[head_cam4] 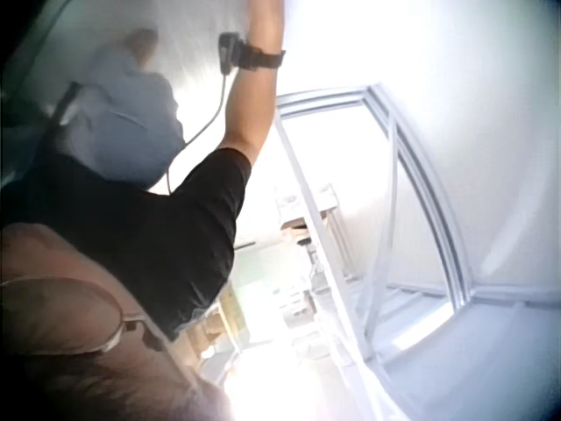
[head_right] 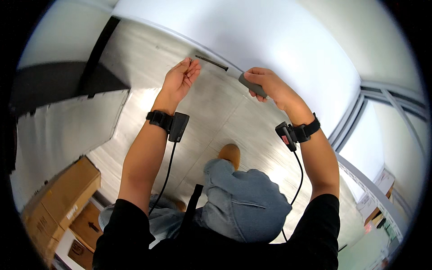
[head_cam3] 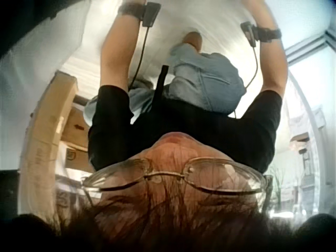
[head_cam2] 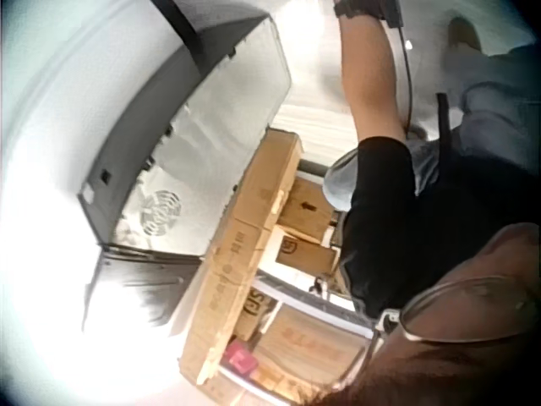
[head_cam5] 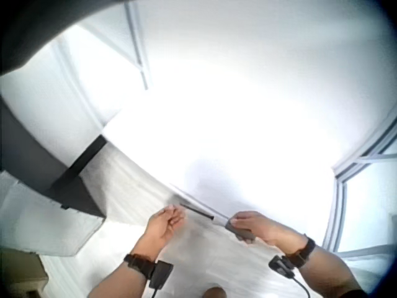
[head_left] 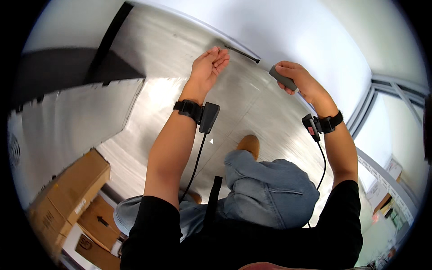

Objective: The person uses a screwdriver to fasten screws into the back panel of a white appliance, then wipes the top surface with a blue cloth.

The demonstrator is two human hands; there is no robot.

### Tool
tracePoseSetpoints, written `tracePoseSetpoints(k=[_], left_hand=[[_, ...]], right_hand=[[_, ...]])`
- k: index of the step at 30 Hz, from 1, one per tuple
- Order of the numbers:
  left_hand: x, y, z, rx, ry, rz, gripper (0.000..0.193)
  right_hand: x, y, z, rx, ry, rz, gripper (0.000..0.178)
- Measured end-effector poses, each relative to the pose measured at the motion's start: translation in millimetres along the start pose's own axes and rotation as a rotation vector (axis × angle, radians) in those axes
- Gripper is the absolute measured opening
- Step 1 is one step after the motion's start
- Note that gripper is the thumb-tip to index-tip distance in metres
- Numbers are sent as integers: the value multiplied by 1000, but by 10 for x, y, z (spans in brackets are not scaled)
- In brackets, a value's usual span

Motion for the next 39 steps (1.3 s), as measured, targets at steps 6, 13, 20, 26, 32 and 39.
tracePoseSetpoints(k=[6,13,20,26,32,39], left_hand=[[778,-469,315,134,114,19,18],[1706,-874,647,287,294,27,19],[2239,-1293,658,265,357,23,18],[2428,-2031,630,483,319,-45,20],[2104,-2919,485,496,258,208,16],[1838,-3336,547,285,243,322,21]], right_hand=[[219,547,-461,284,-76,-150,24],[756,1334,-983,510,-223,-201,24],[1168,1956,-1194,743,-240,-168,26],[1367,3053,-1399,1037,-230,-58,29],[501,3717,-733,833,-81,-143,40],[129,4256,469,106,64,-164,40]])
Point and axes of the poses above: each hand's wrist, its own x-axis away from the middle knuckle, its own y-axis out of the palm, z = x × y, the point moved 3 cm from there along -x, towards the middle knuckle, and after that the axes turned 2 degrees about x, right-handed, at the moved point
